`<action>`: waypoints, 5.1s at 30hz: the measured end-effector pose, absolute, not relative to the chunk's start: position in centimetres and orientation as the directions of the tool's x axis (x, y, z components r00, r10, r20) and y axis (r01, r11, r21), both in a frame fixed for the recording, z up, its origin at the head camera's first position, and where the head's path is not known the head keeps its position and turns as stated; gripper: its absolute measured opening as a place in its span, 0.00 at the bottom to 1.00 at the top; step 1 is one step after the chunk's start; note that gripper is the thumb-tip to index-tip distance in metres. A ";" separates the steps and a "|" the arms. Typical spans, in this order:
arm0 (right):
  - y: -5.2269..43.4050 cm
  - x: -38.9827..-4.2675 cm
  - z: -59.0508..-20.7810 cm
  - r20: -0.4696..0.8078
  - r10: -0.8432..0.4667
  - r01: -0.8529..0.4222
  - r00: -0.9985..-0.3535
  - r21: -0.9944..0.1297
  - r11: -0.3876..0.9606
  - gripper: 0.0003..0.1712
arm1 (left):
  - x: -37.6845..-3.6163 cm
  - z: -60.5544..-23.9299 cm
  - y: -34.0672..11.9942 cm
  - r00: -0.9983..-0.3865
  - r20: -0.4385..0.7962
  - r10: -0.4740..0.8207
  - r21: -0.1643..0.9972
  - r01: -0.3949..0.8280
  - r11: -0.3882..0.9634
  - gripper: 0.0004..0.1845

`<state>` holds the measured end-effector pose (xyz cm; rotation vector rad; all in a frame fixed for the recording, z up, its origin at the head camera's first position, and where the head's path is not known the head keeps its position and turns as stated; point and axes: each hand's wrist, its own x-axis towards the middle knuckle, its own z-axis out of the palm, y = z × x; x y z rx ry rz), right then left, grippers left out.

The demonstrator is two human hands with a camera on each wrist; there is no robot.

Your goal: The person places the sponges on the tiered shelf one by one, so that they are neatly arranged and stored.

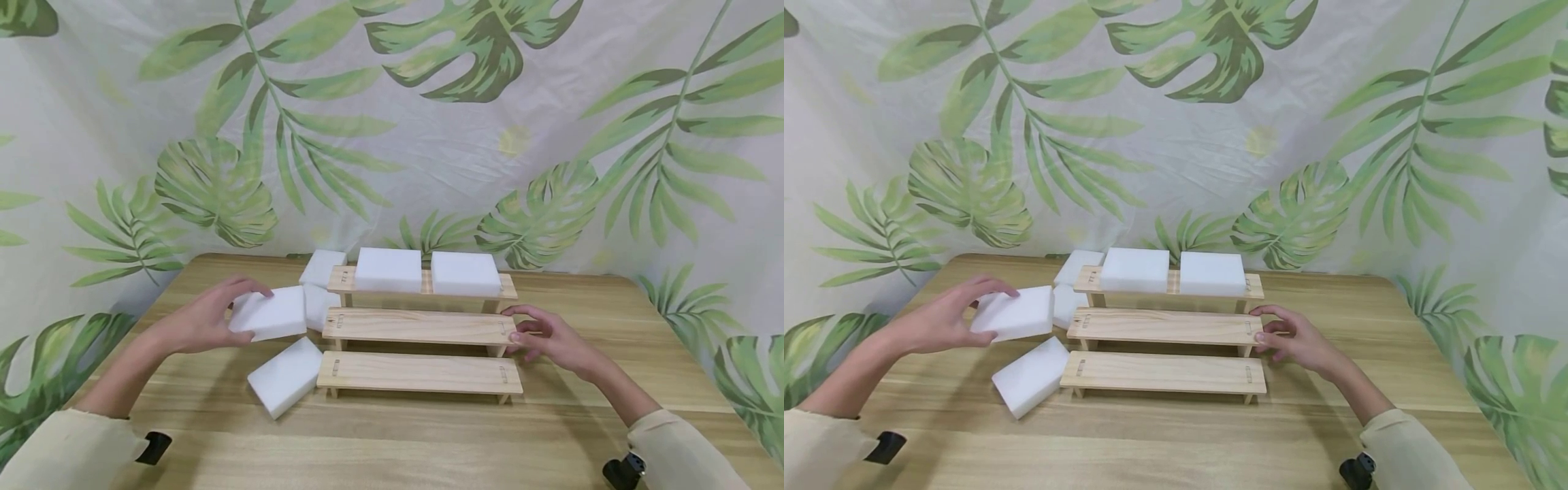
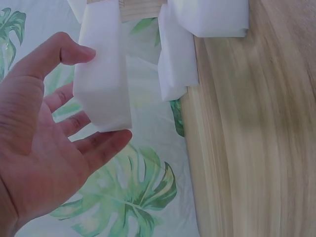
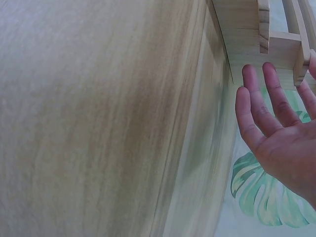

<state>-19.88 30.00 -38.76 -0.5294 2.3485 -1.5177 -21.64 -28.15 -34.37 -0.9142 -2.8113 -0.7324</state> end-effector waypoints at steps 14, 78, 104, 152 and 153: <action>30.0 -19.9 -38.6 -0.055 -0.447 -0.135 -0.893 -0.914 0.382 0.30 | -21.2 -33.2 -26.8 -0.767 0.253 0.590 0.425 0.636 0.644 0.31; 30.0 -19.9 -38.5 -0.064 -0.443 -0.124 -0.894 -0.916 0.382 0.31 | -21.0 -33.2 -18.8 -0.643 0.325 0.694 0.512 0.736 0.442 0.26; 29.8 -19.8 -38.4 -0.055 -0.444 -0.135 -0.894 -0.914 0.383 0.31 | -20.9 -33.3 -14.9 -0.640 0.365 0.676 0.483 0.751 0.450 0.26; 30.0 -19.8 -38.7 -0.058 -0.447 -0.129 -0.893 -0.918 0.376 0.31 | -21.0 -33.2 -12.5 -0.650 0.270 0.710 0.667 0.658 0.349 0.31; 30.0 -19.8 -38.7 -0.058 -0.448 -0.129 -0.892 -0.917 0.376 0.31 | -21.0 -33.2 -12.4 -0.647 0.271 0.713 0.666 0.661 0.347 0.32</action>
